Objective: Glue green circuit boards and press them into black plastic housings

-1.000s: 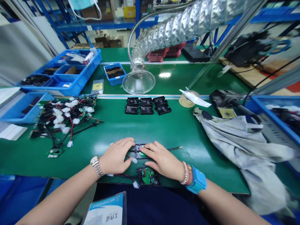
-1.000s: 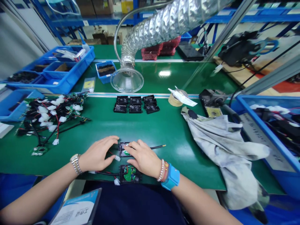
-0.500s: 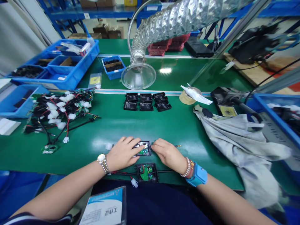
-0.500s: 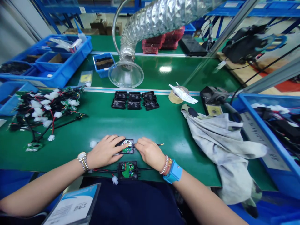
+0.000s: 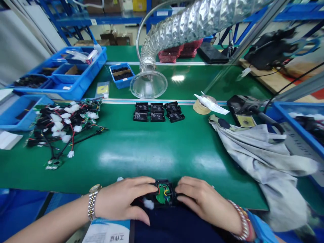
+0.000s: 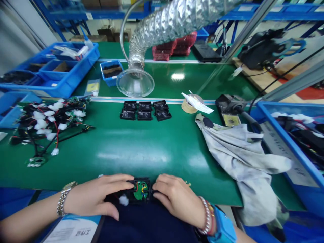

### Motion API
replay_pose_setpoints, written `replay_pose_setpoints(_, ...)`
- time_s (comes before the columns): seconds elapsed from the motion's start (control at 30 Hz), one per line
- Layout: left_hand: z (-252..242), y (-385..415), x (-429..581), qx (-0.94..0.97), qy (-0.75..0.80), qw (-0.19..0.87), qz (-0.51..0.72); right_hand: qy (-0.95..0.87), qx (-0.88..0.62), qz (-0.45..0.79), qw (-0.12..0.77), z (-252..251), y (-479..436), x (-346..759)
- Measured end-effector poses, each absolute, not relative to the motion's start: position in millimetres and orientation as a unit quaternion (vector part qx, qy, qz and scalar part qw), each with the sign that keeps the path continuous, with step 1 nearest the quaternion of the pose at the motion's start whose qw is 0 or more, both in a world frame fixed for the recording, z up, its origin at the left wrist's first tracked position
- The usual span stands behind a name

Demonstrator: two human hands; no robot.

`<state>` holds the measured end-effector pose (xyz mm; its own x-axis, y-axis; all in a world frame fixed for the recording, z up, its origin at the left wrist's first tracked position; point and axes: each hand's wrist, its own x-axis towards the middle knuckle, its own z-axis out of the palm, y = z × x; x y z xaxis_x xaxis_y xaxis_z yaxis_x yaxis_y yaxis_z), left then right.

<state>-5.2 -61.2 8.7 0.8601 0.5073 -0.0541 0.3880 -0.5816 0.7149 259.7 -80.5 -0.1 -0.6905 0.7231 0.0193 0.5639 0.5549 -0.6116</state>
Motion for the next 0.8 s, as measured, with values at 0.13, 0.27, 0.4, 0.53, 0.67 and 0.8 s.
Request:
replay_pose_setpoints(0.13,15.2,-24.3,-10.1,0.906,0.279,0.304,0.098,-0.889,-0.357,0.239,0.160,-3.3,-28.5,252.8)
replay_pose_setpoints(0.27,6.9,5.3,-11.9,0.903,0.393,0.147,0.097,-0.893,-0.418,0.077,0.148,-23.0,61.5,225.3)
replay_pose_setpoints(0.4,-9.4,7.1,-37.3,0.882,0.462,0.029,0.088,-0.876,-0.456,0.035,0.153,-41.1,99.7,203.6)
replay_pose_setpoints(0.53,-11.5,0.6,-105.3,0.794,0.583,-0.071,0.158,-0.907,-0.378,0.080,0.169,-42.8,53.7,209.5)
replay_pose_setpoints(0.67,-7.5,9.7,-155.7,0.678,0.689,-0.132,0.219,-0.921,-0.307,0.184,0.155,-33.9,-7.0,218.2)
replay_pose_setpoints(0.8,-13.3,37.7,-144.1,0.732,0.650,-0.064,0.196,-0.913,-0.313,0.215,0.150,-22.7,-22.9,217.7)
